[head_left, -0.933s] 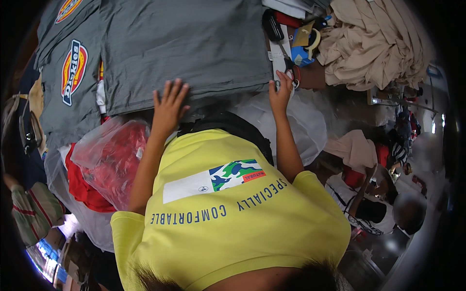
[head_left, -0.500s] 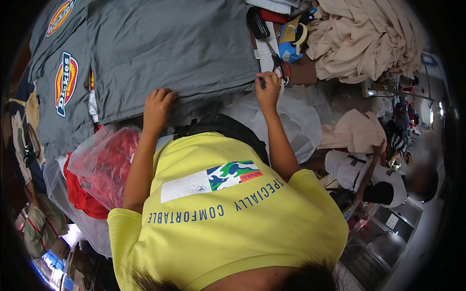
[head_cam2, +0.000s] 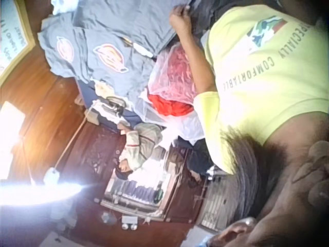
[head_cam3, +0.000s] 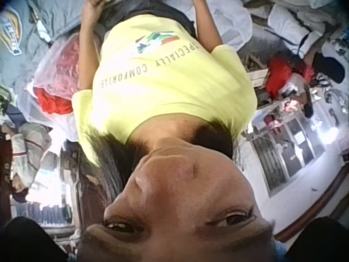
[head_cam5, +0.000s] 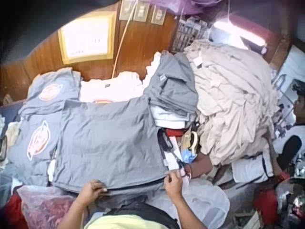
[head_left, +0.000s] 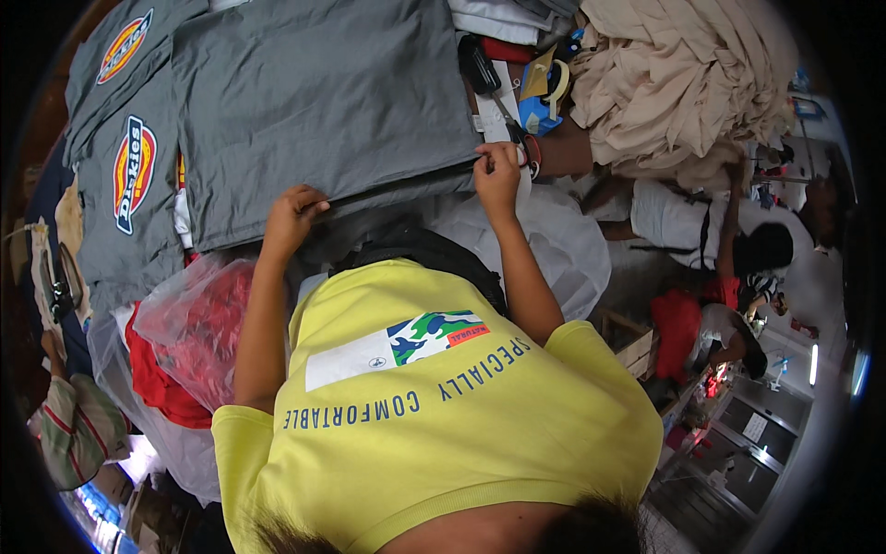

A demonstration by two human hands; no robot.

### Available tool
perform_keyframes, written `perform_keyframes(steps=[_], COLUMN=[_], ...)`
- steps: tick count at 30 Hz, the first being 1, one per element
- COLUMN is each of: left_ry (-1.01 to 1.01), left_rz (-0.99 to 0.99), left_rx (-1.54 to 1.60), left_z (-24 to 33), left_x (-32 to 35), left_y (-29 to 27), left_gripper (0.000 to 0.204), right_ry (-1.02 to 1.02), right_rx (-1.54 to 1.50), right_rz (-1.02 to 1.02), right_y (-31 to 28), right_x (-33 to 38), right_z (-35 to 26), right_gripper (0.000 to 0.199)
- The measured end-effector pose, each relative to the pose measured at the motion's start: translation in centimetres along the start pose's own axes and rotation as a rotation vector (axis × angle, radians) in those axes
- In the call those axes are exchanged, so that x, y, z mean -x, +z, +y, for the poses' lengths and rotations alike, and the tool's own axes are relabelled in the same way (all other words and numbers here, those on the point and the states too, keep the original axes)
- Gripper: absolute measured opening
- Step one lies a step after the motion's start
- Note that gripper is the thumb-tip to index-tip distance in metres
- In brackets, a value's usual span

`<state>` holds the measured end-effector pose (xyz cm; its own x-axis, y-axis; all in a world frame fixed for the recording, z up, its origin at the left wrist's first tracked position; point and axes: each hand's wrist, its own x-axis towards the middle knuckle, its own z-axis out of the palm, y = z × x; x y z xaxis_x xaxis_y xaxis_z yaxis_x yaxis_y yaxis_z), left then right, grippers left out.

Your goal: The person picks up several grey shirts from a stack, unfolds them one by one to check for loose threads, and uses shears to trim excess thread from the necklines and seams.

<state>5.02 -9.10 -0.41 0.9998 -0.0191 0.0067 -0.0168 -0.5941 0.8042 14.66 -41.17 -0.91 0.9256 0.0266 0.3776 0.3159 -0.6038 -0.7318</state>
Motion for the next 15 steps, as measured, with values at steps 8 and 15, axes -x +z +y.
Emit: perform_keyframes(steps=[8,15], left_ry=[0.06,-0.335], left_rz=[0.646,0.583], left_rx=[-0.341,0.698], left_z=[-1.6,-7.9], left_x=[-3.0,-2.0], left_y=[-10.4,-9.0], left_gripper=[0.01,0.026], right_ry=[0.023,-0.117], right_rx=[-0.516,0.292], right_rz=[-0.599,-0.141], right_y=[-0.3,-2.1], right_x=[0.5,-3.5], right_z=[-7.1,2.0], right_gripper=[0.008,0.014])
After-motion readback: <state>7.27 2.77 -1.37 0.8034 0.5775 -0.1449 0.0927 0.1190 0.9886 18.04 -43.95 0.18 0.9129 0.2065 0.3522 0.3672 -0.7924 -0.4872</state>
